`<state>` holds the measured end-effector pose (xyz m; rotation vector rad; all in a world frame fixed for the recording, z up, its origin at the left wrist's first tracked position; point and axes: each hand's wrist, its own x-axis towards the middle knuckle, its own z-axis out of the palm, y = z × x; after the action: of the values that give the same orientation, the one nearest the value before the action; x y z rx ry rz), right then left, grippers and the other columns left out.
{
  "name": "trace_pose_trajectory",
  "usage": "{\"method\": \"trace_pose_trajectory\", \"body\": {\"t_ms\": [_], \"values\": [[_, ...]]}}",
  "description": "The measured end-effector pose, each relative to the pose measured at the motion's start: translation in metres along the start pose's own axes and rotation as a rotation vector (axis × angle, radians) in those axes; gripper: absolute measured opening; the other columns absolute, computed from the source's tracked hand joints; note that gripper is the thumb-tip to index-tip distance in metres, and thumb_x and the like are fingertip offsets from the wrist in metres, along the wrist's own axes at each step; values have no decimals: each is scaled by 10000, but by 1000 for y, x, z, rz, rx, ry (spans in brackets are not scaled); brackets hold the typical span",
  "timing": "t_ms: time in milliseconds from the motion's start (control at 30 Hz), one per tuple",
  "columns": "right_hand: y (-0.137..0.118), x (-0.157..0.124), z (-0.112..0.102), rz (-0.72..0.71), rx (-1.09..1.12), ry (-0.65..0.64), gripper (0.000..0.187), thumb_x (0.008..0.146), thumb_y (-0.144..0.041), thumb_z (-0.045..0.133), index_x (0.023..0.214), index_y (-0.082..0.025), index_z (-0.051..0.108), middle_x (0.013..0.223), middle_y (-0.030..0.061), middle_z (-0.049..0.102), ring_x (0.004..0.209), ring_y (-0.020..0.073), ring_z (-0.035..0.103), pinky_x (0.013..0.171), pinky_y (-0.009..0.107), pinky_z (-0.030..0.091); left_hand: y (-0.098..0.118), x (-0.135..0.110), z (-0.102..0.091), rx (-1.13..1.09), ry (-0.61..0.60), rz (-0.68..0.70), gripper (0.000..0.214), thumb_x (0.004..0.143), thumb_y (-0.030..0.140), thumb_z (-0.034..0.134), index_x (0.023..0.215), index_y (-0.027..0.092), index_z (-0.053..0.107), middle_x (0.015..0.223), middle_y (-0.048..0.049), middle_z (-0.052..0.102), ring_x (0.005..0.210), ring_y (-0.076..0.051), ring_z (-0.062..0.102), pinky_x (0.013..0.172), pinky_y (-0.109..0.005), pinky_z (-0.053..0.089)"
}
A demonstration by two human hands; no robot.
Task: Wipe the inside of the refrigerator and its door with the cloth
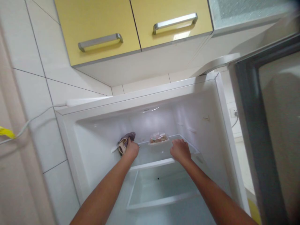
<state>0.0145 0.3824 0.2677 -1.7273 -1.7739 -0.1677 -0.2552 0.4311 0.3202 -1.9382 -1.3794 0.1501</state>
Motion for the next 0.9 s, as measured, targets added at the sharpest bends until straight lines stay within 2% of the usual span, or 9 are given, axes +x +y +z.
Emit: {"method": "trace_pose_trajectory", "body": {"t_ms": [100,200,300,400,500,600,733,800,900], "values": [[0,-1,-1,3,2,-12,258,873,-189,492,1036,-146,687,1124,148,699,1122,266,584,882,352,402,2,-35,-18,56,-80,-38,251,815,190,588,981,111,759,949,-214,759,1056,-346,662,1114,-672,267],[0,-1,-1,8,1,-20,262,870,-185,498,1048,-142,686,1131,152,699,1126,263,586,881,348,401,3,-78,-43,78,-104,-27,299,764,171,549,950,114,777,1021,-228,756,1147,-338,629,1176,-574,216],[0,-1,-1,-1,-3,-23,253,869,-178,499,1030,-145,690,1122,151,701,1125,254,589,883,340,398,4,-121,-63,97,-109,-29,432,739,247,570,1107,95,739,1212,-221,706,1309,-358,523,1222,-540,148],[0,-2,-1,-8,-4,-16,256,870,-174,491,1028,-143,690,1116,152,700,1121,254,589,881,340,397,2,-156,-75,136,-88,-41,686,688,334,649,1315,59,611,1438,-236,552,1425,-401,382,1251,-547,79],[0,-2,0,-11,-2,-11,258,869,-166,479,1015,-137,689,1109,153,701,1116,257,590,873,343,396,-6,-174,-84,159,13,-101,669,733,277,615,1370,77,568,1488,-212,508,1439,-383,366,1267,-523,54],[0,-2,0,-17,7,-7,257,866,-166,481,1026,-139,681,1115,148,702,1117,257,588,870,344,395,-17,-167,-99,183,130,-174,604,775,224,561,1363,86,579,1491,-204,506,1430,-394,369,1264,-535,33],[0,-1,1,-16,21,6,253,862,-164,488,1044,-139,662,1126,151,699,1117,256,582,880,348,387,-36,-122,-117,259,232,-251,571,775,181,533,1324,37,594,1472,-254,498,1408,-459,341,1218,-635,12],[1,-1,1,-15,28,14,251,861,-157,481,1037,-139,659,1117,150,699,1110,258,583,879,352,385,-46,-93,-118,268,225,-249,517,773,180,537,1258,33,640,1410,-267,547,1341,-463,404,1193,-663,51],[1,0,1,-16,40,22,254,859,-153,473,1032,-146,660,1103,143,702,1100,263,584,880,361,382,-60,-50,-107,255,144,-223,474,754,187,581,1199,59,679,1379,-257,579,1284,-436,457,1177,-651,110]]}}
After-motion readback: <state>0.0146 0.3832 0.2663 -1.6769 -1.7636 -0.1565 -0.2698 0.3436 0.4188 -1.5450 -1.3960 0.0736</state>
